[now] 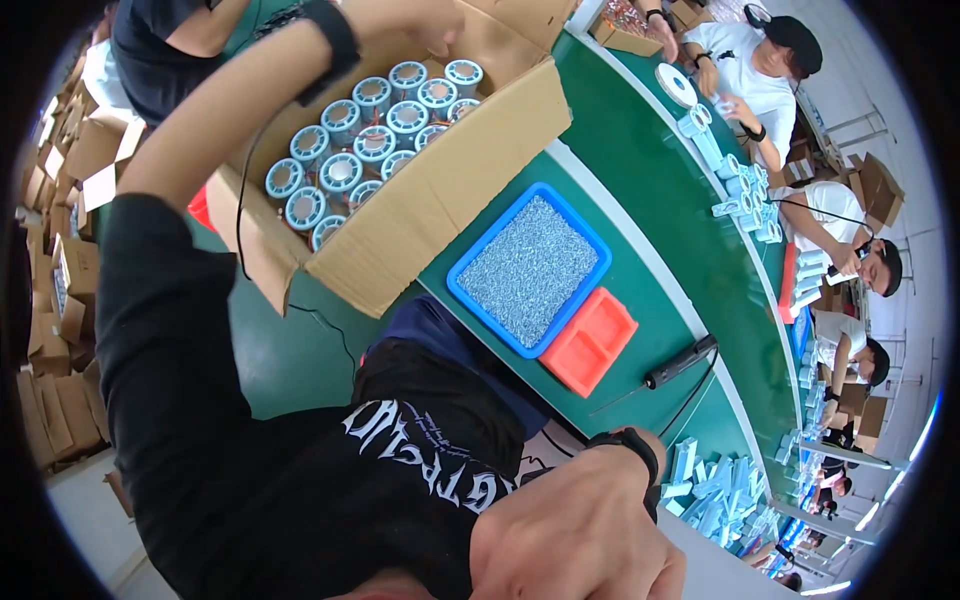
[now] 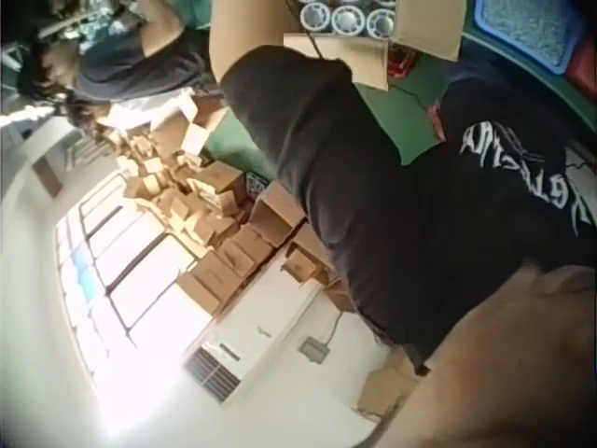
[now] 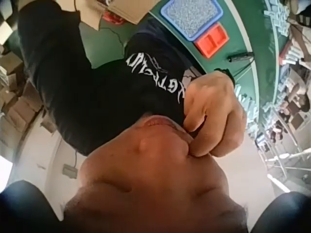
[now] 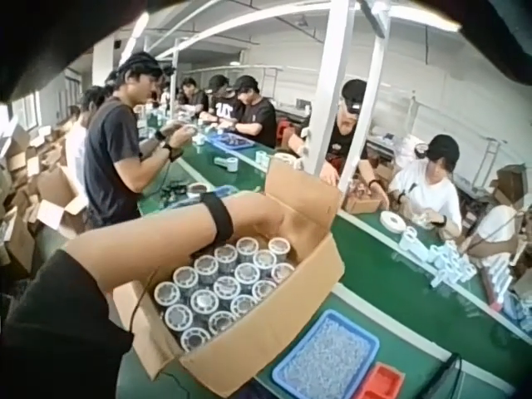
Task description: Assemble small electronic components into plastic housings using an electric screwdriver on a factory production line.
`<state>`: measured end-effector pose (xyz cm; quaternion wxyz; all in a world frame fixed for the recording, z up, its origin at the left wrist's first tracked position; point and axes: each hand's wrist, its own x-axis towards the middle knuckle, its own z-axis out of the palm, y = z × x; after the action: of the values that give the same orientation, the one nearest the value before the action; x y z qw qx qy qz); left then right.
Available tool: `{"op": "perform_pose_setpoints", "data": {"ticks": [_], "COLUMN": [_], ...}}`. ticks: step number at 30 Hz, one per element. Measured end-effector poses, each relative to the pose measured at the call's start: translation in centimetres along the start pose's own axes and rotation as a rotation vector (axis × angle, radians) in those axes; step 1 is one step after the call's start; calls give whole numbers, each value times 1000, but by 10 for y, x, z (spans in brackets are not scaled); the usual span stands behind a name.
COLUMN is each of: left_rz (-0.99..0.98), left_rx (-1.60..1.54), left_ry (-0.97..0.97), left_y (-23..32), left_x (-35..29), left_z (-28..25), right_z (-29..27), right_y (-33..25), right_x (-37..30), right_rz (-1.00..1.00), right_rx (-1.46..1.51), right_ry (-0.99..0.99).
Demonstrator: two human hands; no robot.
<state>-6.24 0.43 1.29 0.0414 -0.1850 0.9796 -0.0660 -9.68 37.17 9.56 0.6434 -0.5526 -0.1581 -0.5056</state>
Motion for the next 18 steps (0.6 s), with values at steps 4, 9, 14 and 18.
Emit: {"op": "perform_pose_setpoints", "data": {"ticks": [4,9,14,18], "left_rz": [-20,-79,-192,-214], "left_rx": [37,-59,22,-97], "left_ry": [-150,-146,-42,-15], "left_y": [24,30,30,32], "left_x": [63,63,49,58], "left_z": [31,64,102,81], "right_z": [-16,-48,-122,-256], "right_y": [-10,-24,-40,-46], "right_x": [4,2,22,3], "right_rz": [1,187,780,1213], "right_rx": [-56,-5,-992,-2070], "right_ry": [77,-27,119,-80]}}
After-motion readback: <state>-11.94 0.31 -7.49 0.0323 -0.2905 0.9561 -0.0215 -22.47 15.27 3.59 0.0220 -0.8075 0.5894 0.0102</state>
